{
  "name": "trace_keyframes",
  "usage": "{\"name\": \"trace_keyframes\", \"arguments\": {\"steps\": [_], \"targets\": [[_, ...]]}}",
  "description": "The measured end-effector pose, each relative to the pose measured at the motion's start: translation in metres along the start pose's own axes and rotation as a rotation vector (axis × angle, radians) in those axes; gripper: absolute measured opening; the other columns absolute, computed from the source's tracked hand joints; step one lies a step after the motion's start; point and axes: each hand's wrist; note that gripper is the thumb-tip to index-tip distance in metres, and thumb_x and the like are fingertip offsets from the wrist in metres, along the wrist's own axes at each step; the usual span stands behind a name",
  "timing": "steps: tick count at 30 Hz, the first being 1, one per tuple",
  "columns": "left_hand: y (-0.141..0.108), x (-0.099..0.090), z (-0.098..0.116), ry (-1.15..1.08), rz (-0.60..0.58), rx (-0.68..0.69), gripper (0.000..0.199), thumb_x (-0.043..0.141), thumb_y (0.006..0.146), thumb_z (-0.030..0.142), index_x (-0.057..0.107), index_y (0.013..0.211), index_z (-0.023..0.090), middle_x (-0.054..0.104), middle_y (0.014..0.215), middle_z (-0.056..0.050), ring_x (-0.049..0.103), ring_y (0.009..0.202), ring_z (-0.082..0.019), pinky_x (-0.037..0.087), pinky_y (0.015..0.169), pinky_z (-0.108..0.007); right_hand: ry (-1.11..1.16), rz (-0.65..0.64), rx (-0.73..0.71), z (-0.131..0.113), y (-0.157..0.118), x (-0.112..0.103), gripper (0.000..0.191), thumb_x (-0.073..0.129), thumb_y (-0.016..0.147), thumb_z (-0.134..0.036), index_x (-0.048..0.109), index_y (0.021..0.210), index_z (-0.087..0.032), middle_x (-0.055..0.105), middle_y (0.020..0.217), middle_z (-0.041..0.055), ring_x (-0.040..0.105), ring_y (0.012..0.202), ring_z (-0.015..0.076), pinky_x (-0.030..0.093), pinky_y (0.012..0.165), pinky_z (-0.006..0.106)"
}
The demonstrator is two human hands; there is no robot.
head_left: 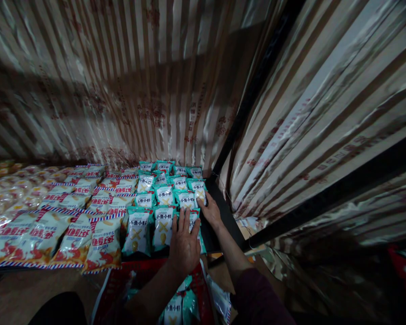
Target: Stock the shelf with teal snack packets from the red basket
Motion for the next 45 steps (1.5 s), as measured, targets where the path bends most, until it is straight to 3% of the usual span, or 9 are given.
{"name": "trace_keyframes", "arguments": {"steps": [4,11,16,22,29,35,40,45], "targets": [[0.000,0.001,0.000,-0.017,0.008,-0.001,0.056,0.056,0.083,0.037,0.047,0.136,0.024,0.027,0.153,-0.010,0.018,0.142,-0.034,0.017,0.114,-0.052,-0.011,0.005,-0.017,0.000,0.000,0.002,0.069,0.049,0.082,-0.054,0.045,0.136,-0.012,0.055,0.132,0.0150,0.052,0.122,0.0272,0.038,0.104,0.041],[-0.001,0.005,-0.001,-0.016,0.044,0.010,0.057,0.056,0.083,0.041,0.045,0.137,0.024,0.026,0.154,-0.011,0.017,0.143,-0.034,0.017,0.114,-0.054,-0.044,0.010,0.032,-0.003,0.003,-0.002,0.071,0.045,0.083,-0.059,0.044,0.136,-0.012,0.055,0.132,0.0163,0.053,0.120,0.0285,0.040,0.101,0.043],[-0.001,0.007,-0.005,0.030,0.065,0.044,0.062,0.055,0.083,0.048,0.043,0.138,0.023,0.024,0.155,-0.011,0.016,0.142,-0.034,0.017,0.113,-0.054,-0.115,-0.036,-0.016,-0.005,0.006,-0.005,0.067,0.048,0.083,-0.057,0.046,0.135,-0.014,0.061,0.124,0.0151,0.055,0.116,0.0288,0.043,0.098,0.042],[0.001,0.008,0.001,0.061,0.076,0.025,0.060,0.052,0.085,0.044,0.041,0.140,0.021,0.023,0.154,-0.014,0.018,0.142,-0.035,0.017,0.112,-0.057,-0.098,-0.037,-0.018,-0.002,0.006,-0.003,0.065,0.050,0.083,-0.056,0.047,0.135,-0.017,0.061,0.124,0.0124,0.056,0.115,0.0274,0.043,0.098,0.041],[0.012,0.001,0.011,0.057,0.078,0.015,0.059,0.050,0.086,0.043,0.040,0.140,0.019,0.024,0.153,-0.016,0.015,0.143,-0.035,0.015,0.112,-0.060,0.017,0.001,-0.016,0.001,0.007,-0.004,0.071,0.046,0.082,-0.061,0.046,0.135,-0.014,0.055,0.133,0.0149,0.051,0.122,0.0283,0.038,0.104,0.044],[0.063,-0.011,0.009,0.056,0.032,0.036,0.056,0.048,0.086,0.036,0.043,0.137,0.015,0.026,0.152,-0.017,0.011,0.143,-0.034,0.011,0.113,-0.060,0.238,0.105,0.122,0.013,0.034,-0.007,0.061,0.040,0.086,-0.057,0.052,0.130,-0.017,0.055,0.133,0.0124,0.048,0.126,0.0260,0.032,0.109,0.045],[0.128,-0.024,0.010,0.105,-0.090,-0.002,0.054,0.045,0.084,0.026,0.045,0.135,0.009,0.041,0.143,-0.022,0.019,0.141,-0.035,0.005,0.113,-0.058,0.310,0.158,0.132,0.032,0.074,-0.003,0.050,0.041,0.086,-0.048,0.058,0.121,-0.017,0.063,0.123,0.0095,0.056,0.116,0.0227,0.040,0.103,0.042],[0.177,-0.013,-0.001,0.160,-0.196,-0.087,0.056,0.043,0.084,0.025,0.042,0.138,0.007,0.049,0.135,-0.026,0.028,0.137,-0.037,0.009,0.111,-0.059,0.344,0.091,0.156,0.034,0.103,-0.004,0.052,0.047,0.082,-0.052,0.064,0.113,-0.015,0.070,0.109,0.0098,0.064,0.102,0.0237,0.050,0.090,0.038]]}}
Point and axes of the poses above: each hand's wrist, its own y-axis towards the middle knuckle, its own x-axis out of the palm, z = x × y
